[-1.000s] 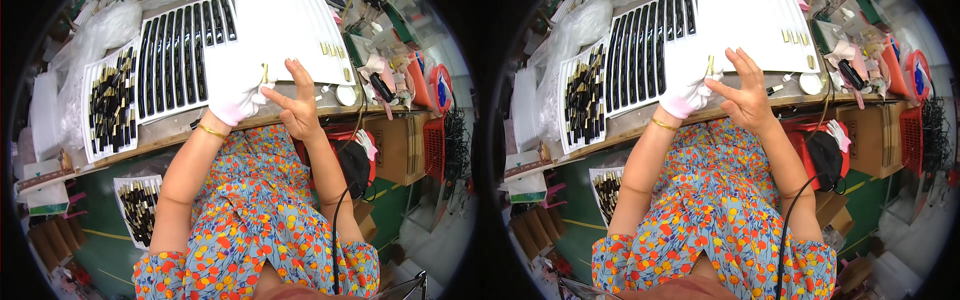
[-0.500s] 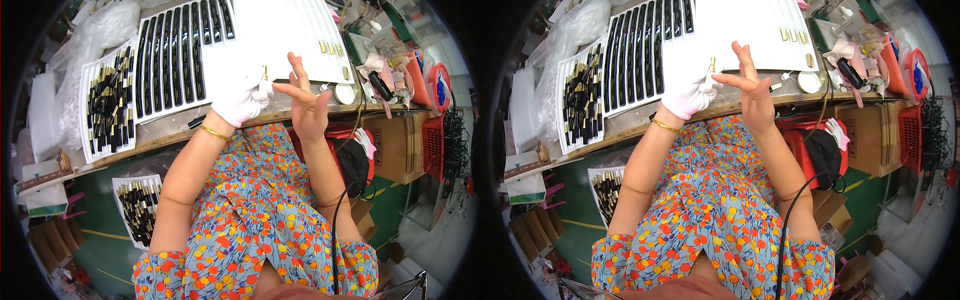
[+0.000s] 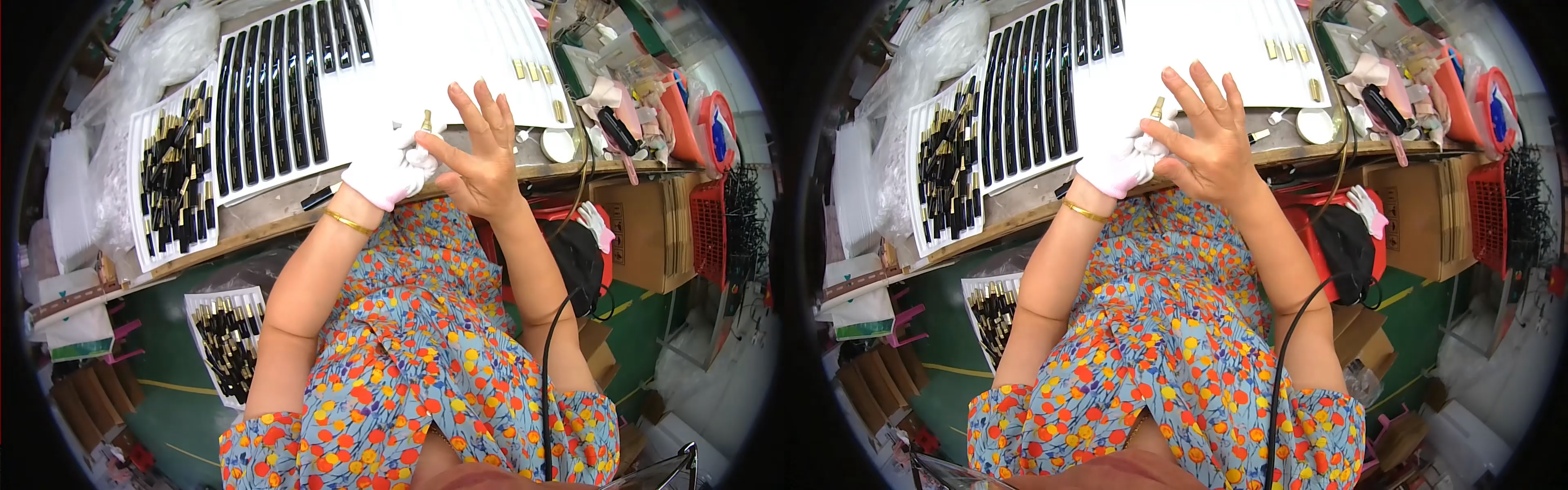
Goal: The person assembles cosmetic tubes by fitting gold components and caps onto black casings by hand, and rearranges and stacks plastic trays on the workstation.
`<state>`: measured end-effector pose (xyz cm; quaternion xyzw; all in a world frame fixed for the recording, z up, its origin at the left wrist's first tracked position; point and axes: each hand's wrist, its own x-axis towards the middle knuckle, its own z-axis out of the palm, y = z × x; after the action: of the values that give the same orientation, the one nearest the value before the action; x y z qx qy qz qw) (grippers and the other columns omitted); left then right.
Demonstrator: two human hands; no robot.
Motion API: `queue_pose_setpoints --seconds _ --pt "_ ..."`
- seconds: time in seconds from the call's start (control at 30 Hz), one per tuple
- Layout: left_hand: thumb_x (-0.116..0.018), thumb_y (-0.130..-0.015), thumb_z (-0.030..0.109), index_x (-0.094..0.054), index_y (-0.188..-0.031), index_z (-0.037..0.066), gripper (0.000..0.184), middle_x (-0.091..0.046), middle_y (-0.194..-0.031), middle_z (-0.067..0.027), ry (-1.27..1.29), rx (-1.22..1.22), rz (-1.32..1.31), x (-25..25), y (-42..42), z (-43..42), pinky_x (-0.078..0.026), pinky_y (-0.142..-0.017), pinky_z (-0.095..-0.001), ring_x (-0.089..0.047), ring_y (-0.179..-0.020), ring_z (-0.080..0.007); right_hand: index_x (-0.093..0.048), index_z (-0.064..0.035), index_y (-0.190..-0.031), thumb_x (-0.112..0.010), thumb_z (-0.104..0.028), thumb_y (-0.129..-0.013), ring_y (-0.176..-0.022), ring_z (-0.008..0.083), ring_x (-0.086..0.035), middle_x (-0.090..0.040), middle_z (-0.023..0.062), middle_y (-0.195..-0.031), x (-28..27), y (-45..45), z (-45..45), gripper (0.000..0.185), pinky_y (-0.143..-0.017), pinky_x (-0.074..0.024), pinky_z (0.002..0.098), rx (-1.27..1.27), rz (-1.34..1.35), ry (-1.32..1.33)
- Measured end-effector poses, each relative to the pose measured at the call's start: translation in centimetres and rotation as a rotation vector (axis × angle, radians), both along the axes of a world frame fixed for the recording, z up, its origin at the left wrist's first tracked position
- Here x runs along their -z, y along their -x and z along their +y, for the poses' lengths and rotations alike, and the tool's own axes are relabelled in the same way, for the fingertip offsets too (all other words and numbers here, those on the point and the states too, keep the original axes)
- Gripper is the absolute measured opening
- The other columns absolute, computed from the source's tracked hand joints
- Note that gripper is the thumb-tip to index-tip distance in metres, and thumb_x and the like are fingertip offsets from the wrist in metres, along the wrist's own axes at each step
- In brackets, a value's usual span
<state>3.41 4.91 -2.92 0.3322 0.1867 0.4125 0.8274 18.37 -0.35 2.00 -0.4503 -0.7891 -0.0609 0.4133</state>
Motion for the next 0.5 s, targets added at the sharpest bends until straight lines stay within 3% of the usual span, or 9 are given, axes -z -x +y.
queue_pose_setpoints --seconds 0.03,0.1,0.13,0.2,0.3,0.43,0.5 --pt "-0.043 -0.089 0.008 -0.034 -0.129 0.008 0.041 -0.045 -0.12 -0.0109 0.0 0.001 0.001 -0.7 0.0 -0.3 -0.046 -0.087 -0.0322 -0.05 -0.103 -0.0199 -0.067 -0.0176 -0.097 -0.038 -0.052 -0.086 -0.13 0.0323 -0.025 -0.038 0.0146 -0.134 0.0 0.0 0.1 0.047 -0.105 -0.0098 0.0464 0.003 -0.022 -0.016" --pt "-0.044 -0.089 0.009 -0.032 -0.13 0.008 0.043 -0.044 -0.121 -0.0098 0.429 -0.041 -0.169 -2.2 -0.1 -0.5 -0.045 -0.088 -0.0322 -0.051 -0.103 -0.0202 -0.067 -0.0175 -0.097 -0.038 -0.053 -0.085 -0.129 0.0318 -0.026 -0.039 0.0145 -0.134 -0.1 -0.1 0.2 0.048 -0.105 -0.0107 0.0463 0.009 -0.044 -0.032" --pt "-0.044 -0.089 0.009 -0.032 -0.13 0.008 0.043 -0.044 -0.121 -0.0098 0.43 -0.04 -0.168 -2.2 -0.2 -0.5 -0.045 -0.088 -0.0322 -0.051 -0.103 -0.0202 -0.067 -0.0173 -0.098 -0.038 -0.054 -0.085 -0.129 0.0314 -0.026 -0.039 0.0145 -0.134 -0.1 -0.1 0.3 0.049 -0.105 -0.0117 0.0463 0.013 -0.064 -0.045" --pt "-0.049 -0.086 0.006 -0.047 -0.11 0.006 0.024 -0.054 -0.097 -0.0099 0.445 -0.039 -0.212 -2.2 -0.3 -0.4 -0.051 -0.063 -0.0292 -0.055 -0.081 -0.019 -0.067 -0.0173 -0.098 -0.037 -0.054 -0.085 -0.129 0.0317 -0.027 -0.039 0.0147 -0.134 -0.3 -0.2 0.4 0.049 -0.105 -0.0126 0.0464 0.008 -0.05 -0.045" --pt "-0.049 -0.087 0.009 -0.048 -0.105 0.006 0.019 -0.054 -0.089 -0.009 0.65 0.073 -0.271 -1.4 -0.2 0.6 -0.048 -0.056 -0.0253 -0.053 -0.072 -0.0167 -0.067 -0.0171 -0.1 -0.036 -0.054 -0.086 -0.129 0.0326 -0.027 -0.038 0.0156 -0.134 -0.4 -0.4 0.4 0.049 -0.104 -0.0145 0.0465 -0.004 0.054 -0.063" --pt "-0.049 -0.088 0.013 -0.049 -0.104 0.006 0.017 -0.053 -0.084 -0.0085 0.502 0.093 -0.176 -1.4 0.2 0.7 -0.046 -0.052 -0.0237 -0.05 -0.066 -0.0158 -0.067 -0.0174 -0.101 -0.036 -0.052 -0.087 -0.128 0.0341 -0.027 -0.037 0.0174 -0.134 -0.6 -0.2 0.0 0.049 -0.103 -0.0166 0.046 -0.071 0.142 -0.067" --pt "-0.05 -0.088 0.016 -0.048 -0.105 0.007 0.019 -0.053 -0.086 -0.0088 0.473 0.212 -0.424 -0.4 0.3 1.1 -0.046 -0.052 -0.0233 -0.051 -0.066 -0.0155 -0.067 -0.0177 -0.101 -0.036 -0.052 -0.087 -0.128 0.0341 -0.027 -0.037 0.0175 -0.134 0.1 0.0 0.0 0.048 -0.103 -0.0164 0.046 -0.074 0.122 -0.029"
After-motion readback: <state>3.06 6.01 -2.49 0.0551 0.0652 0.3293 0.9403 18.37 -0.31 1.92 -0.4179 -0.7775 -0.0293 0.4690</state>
